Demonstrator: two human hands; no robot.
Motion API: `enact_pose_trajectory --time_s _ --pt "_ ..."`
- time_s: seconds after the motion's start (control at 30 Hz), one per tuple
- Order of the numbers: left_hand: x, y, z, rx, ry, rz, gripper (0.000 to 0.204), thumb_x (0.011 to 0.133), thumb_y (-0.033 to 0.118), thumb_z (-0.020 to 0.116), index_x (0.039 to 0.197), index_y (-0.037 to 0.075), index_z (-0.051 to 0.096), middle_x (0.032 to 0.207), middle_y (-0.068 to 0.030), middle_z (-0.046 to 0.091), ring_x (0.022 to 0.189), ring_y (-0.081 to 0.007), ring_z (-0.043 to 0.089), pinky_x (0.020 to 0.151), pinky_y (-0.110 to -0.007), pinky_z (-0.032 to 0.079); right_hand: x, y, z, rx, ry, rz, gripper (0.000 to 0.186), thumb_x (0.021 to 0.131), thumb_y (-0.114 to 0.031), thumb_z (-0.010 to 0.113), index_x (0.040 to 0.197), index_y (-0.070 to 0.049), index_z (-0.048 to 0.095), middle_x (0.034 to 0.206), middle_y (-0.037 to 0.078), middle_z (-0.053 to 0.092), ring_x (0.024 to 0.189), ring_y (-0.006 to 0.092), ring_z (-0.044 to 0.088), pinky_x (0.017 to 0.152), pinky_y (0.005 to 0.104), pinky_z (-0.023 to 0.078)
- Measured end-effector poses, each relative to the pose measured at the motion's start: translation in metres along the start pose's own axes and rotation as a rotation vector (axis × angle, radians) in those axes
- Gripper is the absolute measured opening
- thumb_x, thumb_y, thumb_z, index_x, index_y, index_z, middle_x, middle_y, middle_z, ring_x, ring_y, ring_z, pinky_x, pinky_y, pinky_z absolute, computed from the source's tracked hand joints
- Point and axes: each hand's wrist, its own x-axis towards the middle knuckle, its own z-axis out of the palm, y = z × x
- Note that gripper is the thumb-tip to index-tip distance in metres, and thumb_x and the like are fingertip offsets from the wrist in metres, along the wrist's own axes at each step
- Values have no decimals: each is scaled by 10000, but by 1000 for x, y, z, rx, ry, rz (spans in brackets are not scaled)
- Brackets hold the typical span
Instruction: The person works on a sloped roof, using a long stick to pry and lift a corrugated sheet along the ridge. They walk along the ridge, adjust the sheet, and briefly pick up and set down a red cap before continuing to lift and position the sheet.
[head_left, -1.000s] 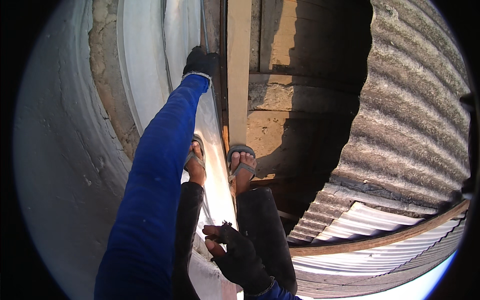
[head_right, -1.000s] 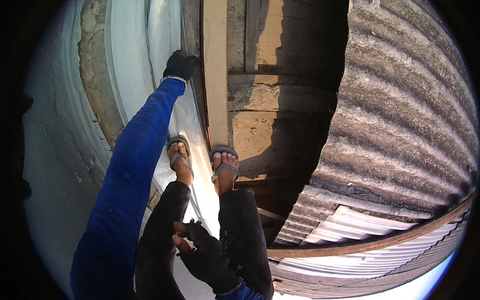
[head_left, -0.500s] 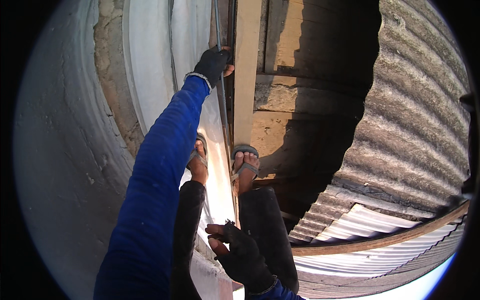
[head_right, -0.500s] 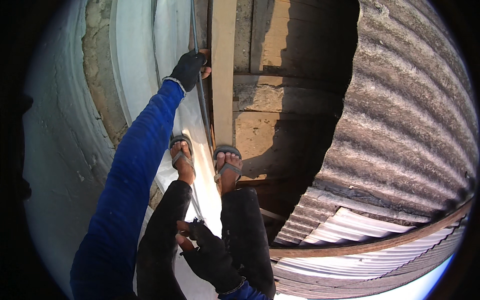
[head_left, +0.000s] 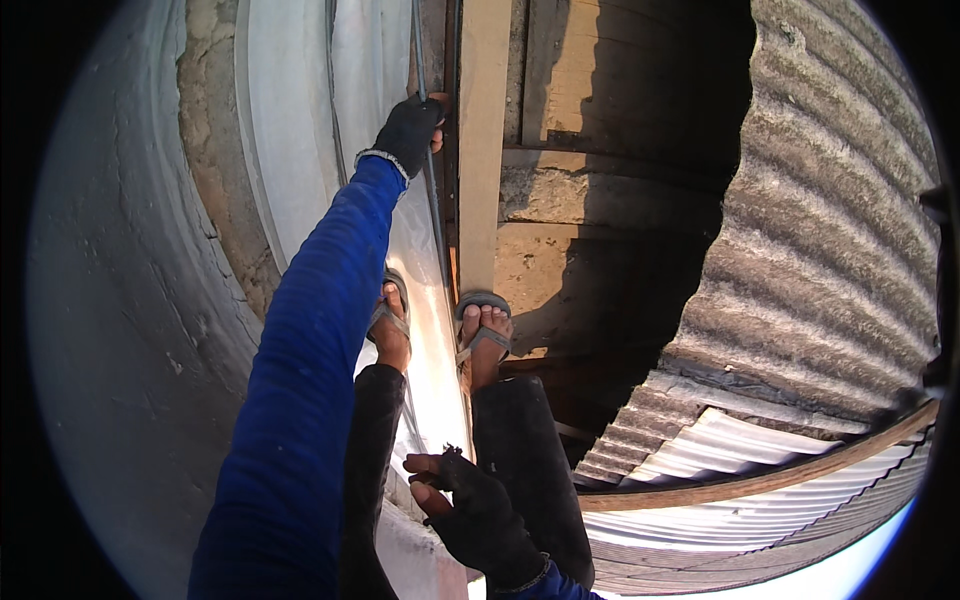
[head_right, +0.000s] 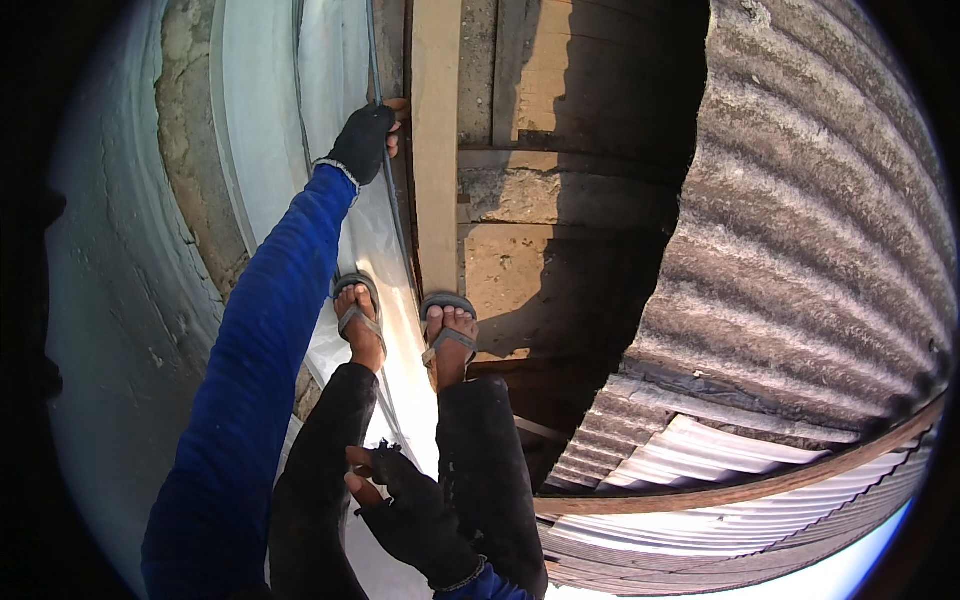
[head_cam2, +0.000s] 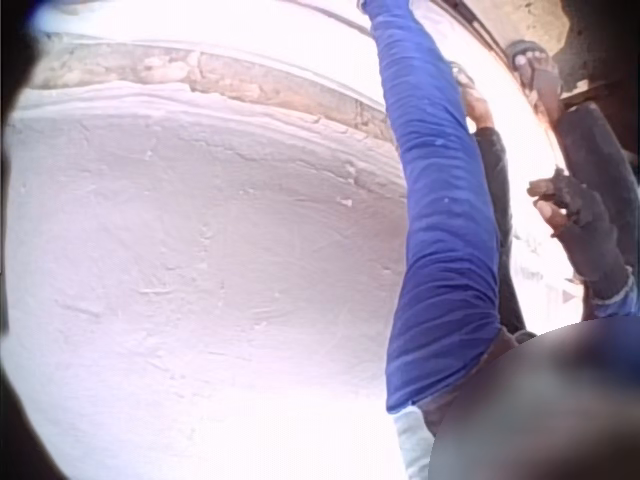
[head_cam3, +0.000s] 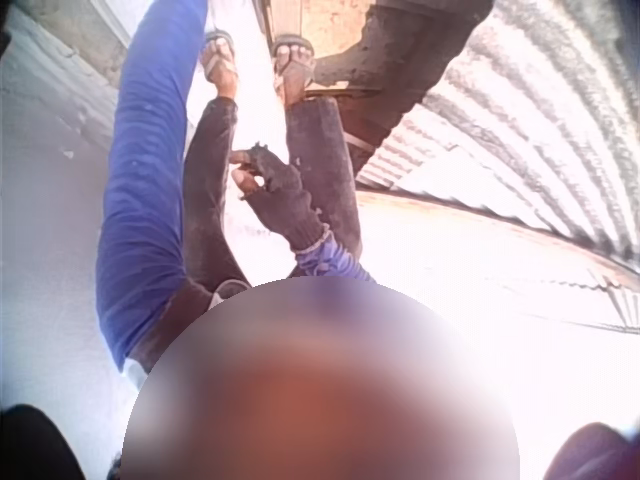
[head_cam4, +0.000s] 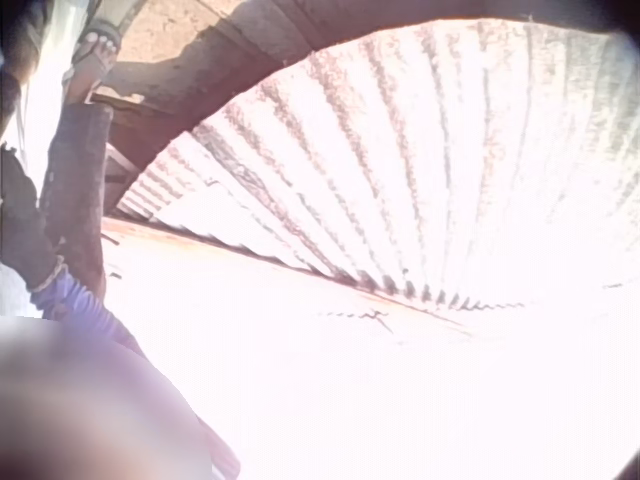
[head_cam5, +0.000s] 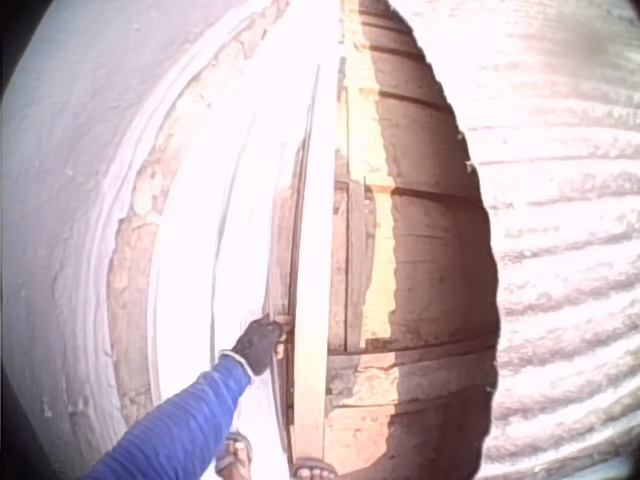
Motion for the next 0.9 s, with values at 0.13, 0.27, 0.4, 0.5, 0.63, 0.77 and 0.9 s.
enact_pose_trajectory --time_s 0.13,0.27,0.4,0.5,0.63,0.77,0.9 --pt "6 -4 -8 15 -34 40 382 930 206 520 1238 -8 592 829 -14 538 607 -99 509 532 -285 459 0 1 -1 34 -17 25 273 927 -49 675 1195 -14 636 1027 95 689 952 157 668 815 286 524" --pt "11 -4 -14 -4 -56 -4 422 943 220 535 1291 -16 563 818 -3 521 603 -91 486 533 -277 441 0 -1 -3 29 -26 62 275 926 -48 674 1197 -12 635 1039 97 688 961 154 666 825 281 524" --pt "14 -3 -15 46 -40 -49 365 925 218 586 1226 13 591 826 11 510 603 -82 442 555 -274 431 0 -5 -3 7 -32 69 286 920 -36 676 1201 -8 631 1051 96 688 969 154 664 836 283 524" --pt "14 -1 -16 39 -52 -74 329 921 240 609 1172 28 624 810 16 482 598 -83 412 570 -282 425 1 -12 -6 -13 -64 88 283 933 -71 667 1205 -4 627 1055 94 685 973 160 660 836 289 523" --pt "12 5 -17 57 -78 -106 359 933 261 608 1196 17 623 789 12 446 597 -89 405 573 -288 416 -2 -24 -11 -49 -130 125 307 965 -173 642 1217 0 619 1079 99 678 977 170 654 839 297 520" --pt "10 13 -15 -86 -71 -192 359 939 248 597 1216 20 602 883 -18 466 600 -104 412 579 -309 424 -5 -32 -10 1 -68 85 268 971 -170 629 1192 -18 625 1045 131 671 959 202 655 791 311 519" --pt "8 20 -7 -138 -95 -196 376 947 254 577 1244 24 578 1032 -52 480 607 -125 420 592 -324 439 -5 -36 -13 60 -68 8 272 966 -187 625 1175 -12 633 972 79 653 834 129 627 633 252 486"
